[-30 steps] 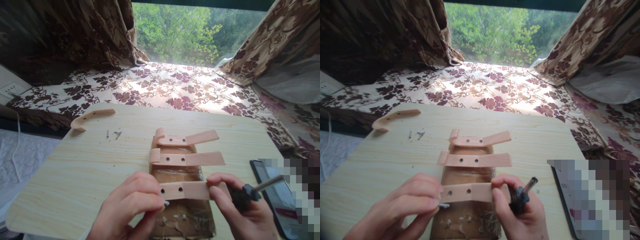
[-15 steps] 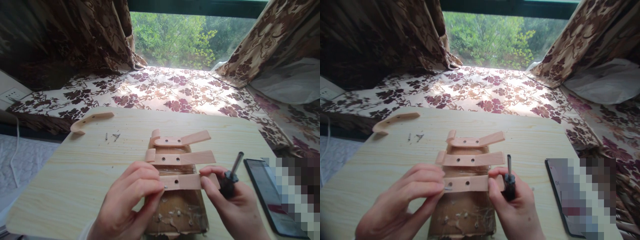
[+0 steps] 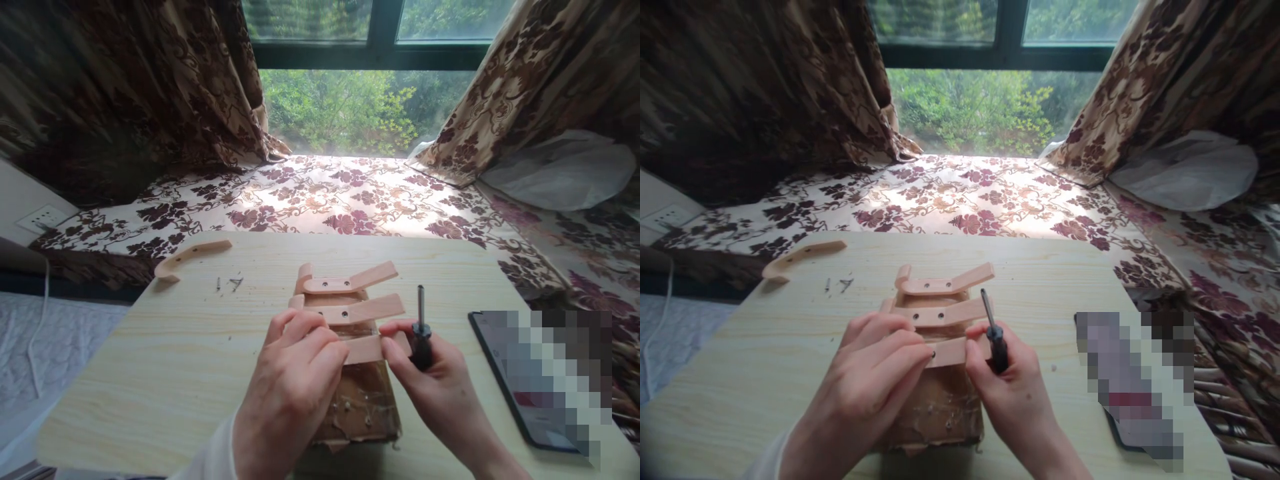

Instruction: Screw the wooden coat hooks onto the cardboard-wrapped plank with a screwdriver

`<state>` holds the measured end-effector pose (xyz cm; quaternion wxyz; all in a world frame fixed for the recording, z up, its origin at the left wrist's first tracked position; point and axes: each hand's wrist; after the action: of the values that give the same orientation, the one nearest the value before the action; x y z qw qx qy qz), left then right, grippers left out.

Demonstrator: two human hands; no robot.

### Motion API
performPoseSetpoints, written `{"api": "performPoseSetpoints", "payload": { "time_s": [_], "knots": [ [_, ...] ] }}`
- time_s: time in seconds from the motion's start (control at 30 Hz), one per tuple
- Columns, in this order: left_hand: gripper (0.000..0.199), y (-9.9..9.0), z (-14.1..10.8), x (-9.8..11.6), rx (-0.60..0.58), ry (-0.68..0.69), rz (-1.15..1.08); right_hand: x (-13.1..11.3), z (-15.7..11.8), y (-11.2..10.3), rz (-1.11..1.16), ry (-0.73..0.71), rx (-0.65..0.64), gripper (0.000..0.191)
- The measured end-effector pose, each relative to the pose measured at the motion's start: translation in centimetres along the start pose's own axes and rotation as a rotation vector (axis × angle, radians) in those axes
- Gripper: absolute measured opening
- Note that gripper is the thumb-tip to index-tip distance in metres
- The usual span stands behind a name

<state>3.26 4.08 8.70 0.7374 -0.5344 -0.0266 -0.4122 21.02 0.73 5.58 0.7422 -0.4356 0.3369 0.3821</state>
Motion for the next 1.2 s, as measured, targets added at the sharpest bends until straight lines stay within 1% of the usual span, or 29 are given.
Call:
{"api": "performPoseSetpoints", "payload": {
  "time_s": [0.07,0.23,0.37,0.47,0.57,0.7,0.8,1.0,1.2],
  "knots": [
    [0.022,0.19,-0.01,0.03,0.011,0.005,0.01,-0.15,0.14,-0.06,-0.001,-0.009,-0.005,0.012],
    [0.023,0.05,0.12,0.2,-0.053,0.019,0.078,-0.29,0.23,-0.17,-0.003,-0.001,-0.016,0.013],
    [0.022,-0.05,0.31,0.41,-0.055,0.024,0.08,-0.36,0.28,-0.18,0.011,-0.006,-0.007,0.013],
    [0.026,0.08,0.33,0.51,-0.076,0.003,0.08,-0.42,0.36,-0.17,0.014,-0.011,-0.004,0.013],
    [0.031,0.32,0.32,0.52,-0.091,-0.046,0.094,-0.34,0.35,-0.13,0.016,-0.026,0.006,0.013],
    [0.03,0.61,0.36,0.43,-0.077,-0.088,0.106,-0.11,0.19,-0.07,0.0,-0.034,0.009,0.014],
    [0.028,0.72,0.42,0.38,-0.076,-0.076,0.112,-0.05,0.15,-0.06,-0.001,-0.031,0.004,0.015],
    [0.031,0.83,0.59,0.6,-0.089,-0.047,0.136,-0.15,0.19,-0.17,0.031,-0.033,-0.022,0.013],
    [0.03,0.85,0.34,0.77,-0.082,-0.052,0.15,0.28,-0.13,-0.17,0.063,-0.015,-0.032,0.015]
  ]
}}
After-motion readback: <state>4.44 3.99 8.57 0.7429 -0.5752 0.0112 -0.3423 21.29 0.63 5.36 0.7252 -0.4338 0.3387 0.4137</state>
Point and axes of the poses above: each hand's wrist, its own z-axis towards the middle knuckle, its own y-axis out of the palm, x = y × z, and after that the axes turned 14 degrees about -y, right-handed
